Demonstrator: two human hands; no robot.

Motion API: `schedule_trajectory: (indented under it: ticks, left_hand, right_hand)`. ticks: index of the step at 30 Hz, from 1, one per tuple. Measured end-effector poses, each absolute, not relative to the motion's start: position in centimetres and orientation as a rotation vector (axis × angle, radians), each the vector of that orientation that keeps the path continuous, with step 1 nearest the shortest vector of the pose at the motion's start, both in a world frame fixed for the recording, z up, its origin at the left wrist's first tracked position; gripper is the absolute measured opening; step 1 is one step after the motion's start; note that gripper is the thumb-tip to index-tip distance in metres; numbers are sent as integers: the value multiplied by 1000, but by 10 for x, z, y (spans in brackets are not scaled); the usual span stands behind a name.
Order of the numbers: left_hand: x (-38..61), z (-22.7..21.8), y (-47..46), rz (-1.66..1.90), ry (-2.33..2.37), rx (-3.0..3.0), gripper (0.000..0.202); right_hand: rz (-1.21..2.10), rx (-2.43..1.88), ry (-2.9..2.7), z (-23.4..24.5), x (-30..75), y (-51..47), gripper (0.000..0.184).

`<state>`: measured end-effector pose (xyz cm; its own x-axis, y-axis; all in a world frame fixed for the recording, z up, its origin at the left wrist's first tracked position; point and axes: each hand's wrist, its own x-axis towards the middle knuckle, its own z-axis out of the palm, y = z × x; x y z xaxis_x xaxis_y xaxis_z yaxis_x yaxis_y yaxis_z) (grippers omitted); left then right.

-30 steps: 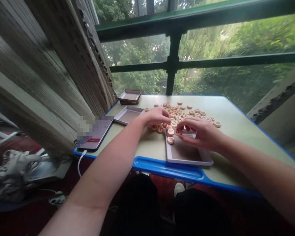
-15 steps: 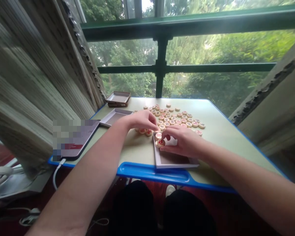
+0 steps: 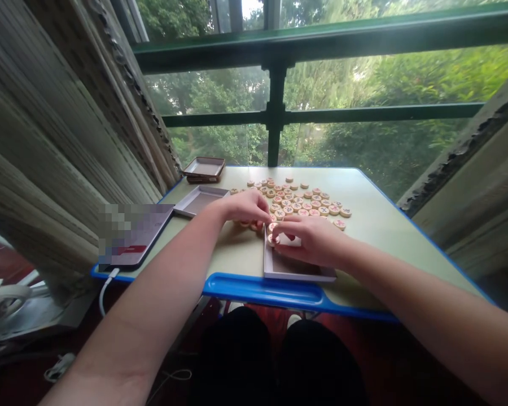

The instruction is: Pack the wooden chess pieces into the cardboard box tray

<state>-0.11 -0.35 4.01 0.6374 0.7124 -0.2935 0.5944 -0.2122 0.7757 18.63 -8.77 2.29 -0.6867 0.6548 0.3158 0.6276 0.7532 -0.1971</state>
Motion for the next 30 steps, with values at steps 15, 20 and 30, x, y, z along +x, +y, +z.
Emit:
schedule_trajectory:
  ticks: [15,20,30]
  left_hand:
    - [1,36,-1,205,1049,1928,15]
    - [2,29,5,532,1155,2172,16]
    - [14,18,15,492,1066,2752,37]
  right_hand:
    - [89,-967,-2567,24,187,-87,15]
    - [71,-1056,-2490,25,192,-80,12]
    - [5,-1215,-2335,26,211,-51,15]
